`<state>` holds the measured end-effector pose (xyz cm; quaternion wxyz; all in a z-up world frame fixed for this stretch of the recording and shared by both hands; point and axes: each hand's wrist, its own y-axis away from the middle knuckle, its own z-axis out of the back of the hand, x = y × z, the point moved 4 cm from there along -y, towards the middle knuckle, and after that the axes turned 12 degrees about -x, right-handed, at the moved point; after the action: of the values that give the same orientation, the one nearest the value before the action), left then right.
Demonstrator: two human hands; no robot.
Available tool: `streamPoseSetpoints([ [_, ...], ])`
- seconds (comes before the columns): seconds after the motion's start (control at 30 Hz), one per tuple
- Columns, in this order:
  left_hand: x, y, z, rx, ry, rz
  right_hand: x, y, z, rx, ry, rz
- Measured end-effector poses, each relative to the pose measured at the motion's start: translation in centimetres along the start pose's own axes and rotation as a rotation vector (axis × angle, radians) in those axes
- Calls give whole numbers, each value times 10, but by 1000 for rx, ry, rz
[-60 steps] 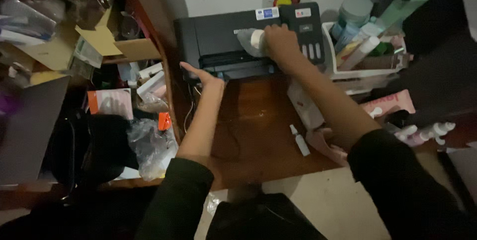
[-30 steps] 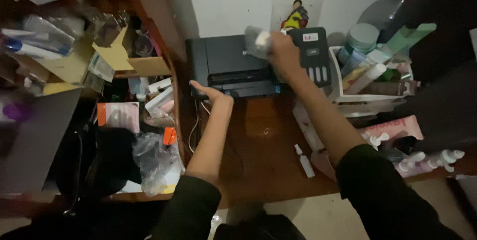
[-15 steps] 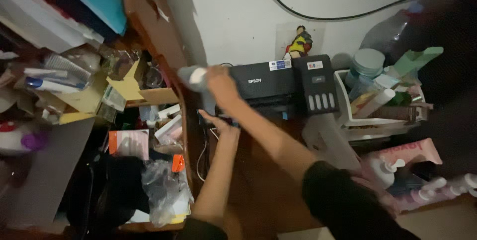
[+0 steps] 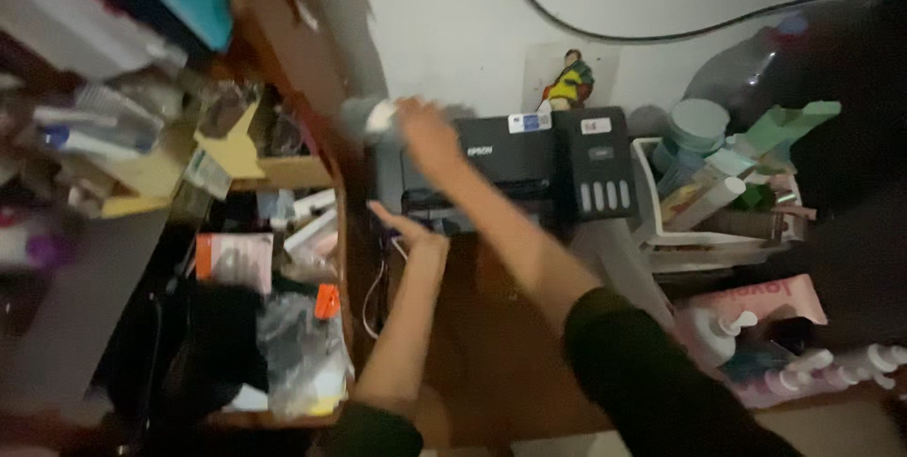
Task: The person cleans an Epson printer using a spray bottle and a cloth. They spray the surface and wipe the top, sides, and front of the printer repeatedly. The person also briefly handles a laptop and a black pouch before returning to wipe the printer.
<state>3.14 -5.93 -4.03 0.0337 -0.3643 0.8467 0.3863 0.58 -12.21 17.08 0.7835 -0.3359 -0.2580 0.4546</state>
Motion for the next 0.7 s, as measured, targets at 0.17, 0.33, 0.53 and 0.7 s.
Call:
streamPoseSetpoints([
  [0.17,-10,28,-4,-139,-16,-35,-72,29,47,-77,-16,-32],
  [0.33,-9,34,-4,-192,34,29,-117,62,73,-346,-36,195],
  [0.53,-20,51,-4,-66,-10,73,-113,52,69,-224,-102,-34],
  [0.7,-19,61,-1,-167,-4,102,11,49,32,-49,-237,247],
])
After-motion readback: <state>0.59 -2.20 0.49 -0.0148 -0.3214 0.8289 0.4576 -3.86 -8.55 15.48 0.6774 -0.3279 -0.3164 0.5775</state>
